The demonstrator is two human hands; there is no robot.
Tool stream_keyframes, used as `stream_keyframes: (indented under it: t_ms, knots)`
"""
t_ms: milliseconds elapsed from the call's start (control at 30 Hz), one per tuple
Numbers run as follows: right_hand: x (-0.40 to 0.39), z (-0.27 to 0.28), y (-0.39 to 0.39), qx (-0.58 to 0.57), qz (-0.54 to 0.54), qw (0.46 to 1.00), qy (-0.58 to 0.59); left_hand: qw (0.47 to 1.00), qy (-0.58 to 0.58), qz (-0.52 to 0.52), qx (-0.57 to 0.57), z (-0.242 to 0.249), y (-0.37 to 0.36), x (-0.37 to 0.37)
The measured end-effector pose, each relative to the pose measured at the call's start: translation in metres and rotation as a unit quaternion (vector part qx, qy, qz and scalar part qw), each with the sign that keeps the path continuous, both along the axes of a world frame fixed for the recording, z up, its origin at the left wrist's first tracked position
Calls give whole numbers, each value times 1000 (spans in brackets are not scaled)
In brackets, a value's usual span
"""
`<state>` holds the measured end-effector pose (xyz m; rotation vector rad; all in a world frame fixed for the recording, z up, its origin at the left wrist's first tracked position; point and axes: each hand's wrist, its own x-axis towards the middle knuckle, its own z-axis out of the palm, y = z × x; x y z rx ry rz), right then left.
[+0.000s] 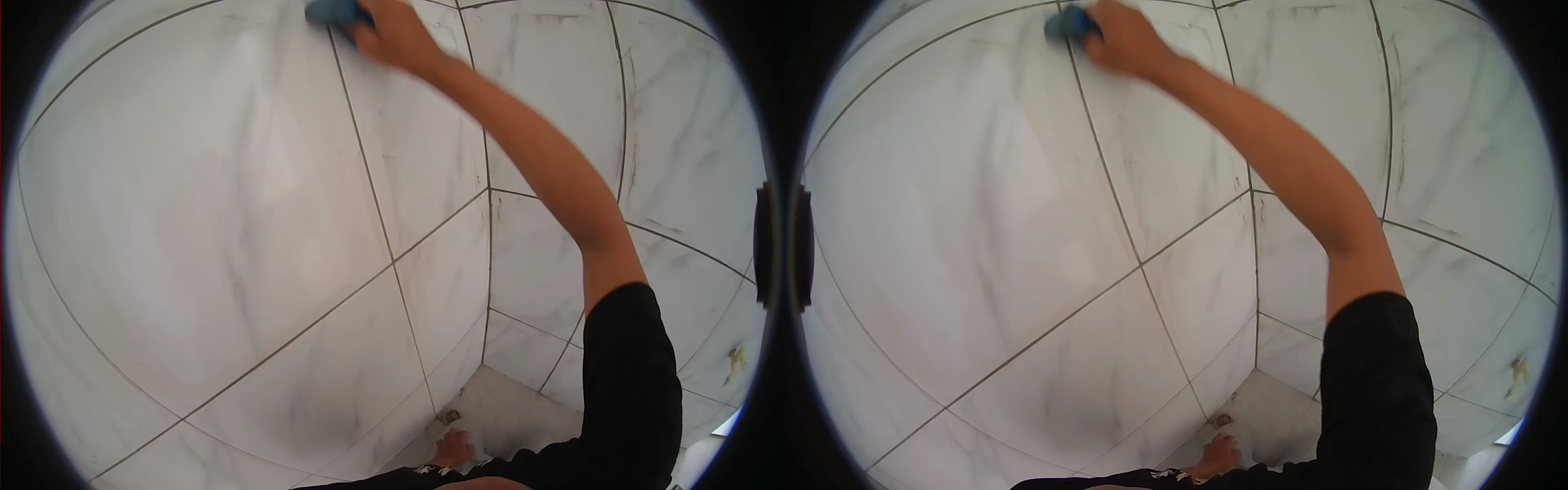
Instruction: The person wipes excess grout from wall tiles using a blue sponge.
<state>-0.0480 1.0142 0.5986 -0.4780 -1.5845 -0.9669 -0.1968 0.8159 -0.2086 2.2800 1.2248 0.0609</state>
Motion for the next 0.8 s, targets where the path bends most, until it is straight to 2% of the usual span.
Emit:
stream_keyframes:
  t_ms: [33, 100, 167, 233, 300, 367, 467, 500, 533, 567, 600, 633, 700, 800]
  knots:
    - [1, -42, -8, 10, 44, 999, -25, 1000, -10, 1, 12, 1, -1, 0]
    - [18, -96, -32, -176, 88, 974, -116, 1000, 4, -5, -20, 12, 0, -3]
    - [34, -88, -56, -238, 24, 960, -147, 999, 16, -13, -49, 22, 1, -1]
    - [32, -45, -51, -149, 81, 986, -3, 998, 38, -7, -59, 29, 0, 4]
    - [30, 26, -46, -59, 56, 996, 46, 998, 39, -8, -50, 31, -2, 5]
    - [20, 73, -51, -85, 74, 991, 74, 998, 42, -7, -42, 23, -1, 6]
    - [7, 81, -2, -9, 71, 995, 72, 999, 17, -12, -43, 8, 2, 1]
    - [7, 73, 23, -82, 53, 994, 40, 999, 5, -16, -27, 7, 2, 0]
    - [6, 38, 15, 33, 32, 999, 25, 1000, -8, -22, -11, 7, 2, 0]
    - [6, 3, -9, -96, 69, 993, 9, 999, 2, -30, -12, 7, 1, -2]
    - [13, -26, -39, -324, 115, 938, -39, 1000, -1, -29, -7, 8, 2, -5]
    - [20, -45, -62, -481, 90, 868, -85, 1000, -8, -26, -1, 9, 3, -4]
    - [36, -65, -55, -332, 88, 930, -128, 1000, 7, -23, 2, 8, 2, -3]
    - [37, -28, -46, -285, 237, 926, 73, 1000, 22, -13, -10, 11, 5, 3]
